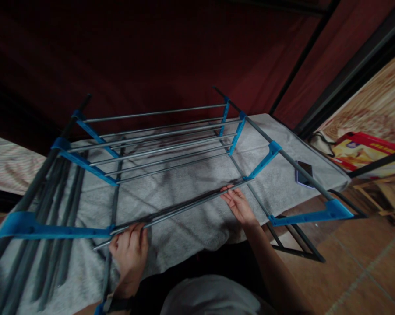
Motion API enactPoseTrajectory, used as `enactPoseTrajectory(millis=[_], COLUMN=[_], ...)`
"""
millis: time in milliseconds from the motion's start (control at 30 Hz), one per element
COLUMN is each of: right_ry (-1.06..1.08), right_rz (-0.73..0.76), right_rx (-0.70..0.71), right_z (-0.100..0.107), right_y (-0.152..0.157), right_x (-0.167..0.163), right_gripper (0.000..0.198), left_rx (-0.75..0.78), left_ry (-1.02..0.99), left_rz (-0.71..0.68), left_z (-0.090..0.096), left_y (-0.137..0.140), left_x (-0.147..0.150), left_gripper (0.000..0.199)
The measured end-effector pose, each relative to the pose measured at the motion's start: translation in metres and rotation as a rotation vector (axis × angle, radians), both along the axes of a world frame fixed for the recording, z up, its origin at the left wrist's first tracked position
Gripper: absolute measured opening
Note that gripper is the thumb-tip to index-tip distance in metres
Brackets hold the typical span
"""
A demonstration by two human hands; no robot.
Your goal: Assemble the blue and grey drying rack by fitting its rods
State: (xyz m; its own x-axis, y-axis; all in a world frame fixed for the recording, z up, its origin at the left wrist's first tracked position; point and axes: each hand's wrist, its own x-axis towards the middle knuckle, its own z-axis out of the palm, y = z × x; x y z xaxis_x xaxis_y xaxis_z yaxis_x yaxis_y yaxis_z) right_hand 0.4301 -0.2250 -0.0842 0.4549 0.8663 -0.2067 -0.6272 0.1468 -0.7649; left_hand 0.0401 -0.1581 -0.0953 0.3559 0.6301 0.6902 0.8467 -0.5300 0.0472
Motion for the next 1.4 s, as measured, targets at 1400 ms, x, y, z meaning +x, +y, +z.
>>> enactPoseTrajectory(millis=[1400], right_ry=[-0.001], right_rz=[-0.125], right_rx=[-0.056], right_z=[-0.022], right_y=[-0.006], right_x=[0.011], right_gripper=[0.025], left_rx=[-0.134], left_ry=[0.056], left_rz=[0.048], left_z=[0.022], left_y=[-0.011], left_x=[0.021], left_gripper=[0.029])
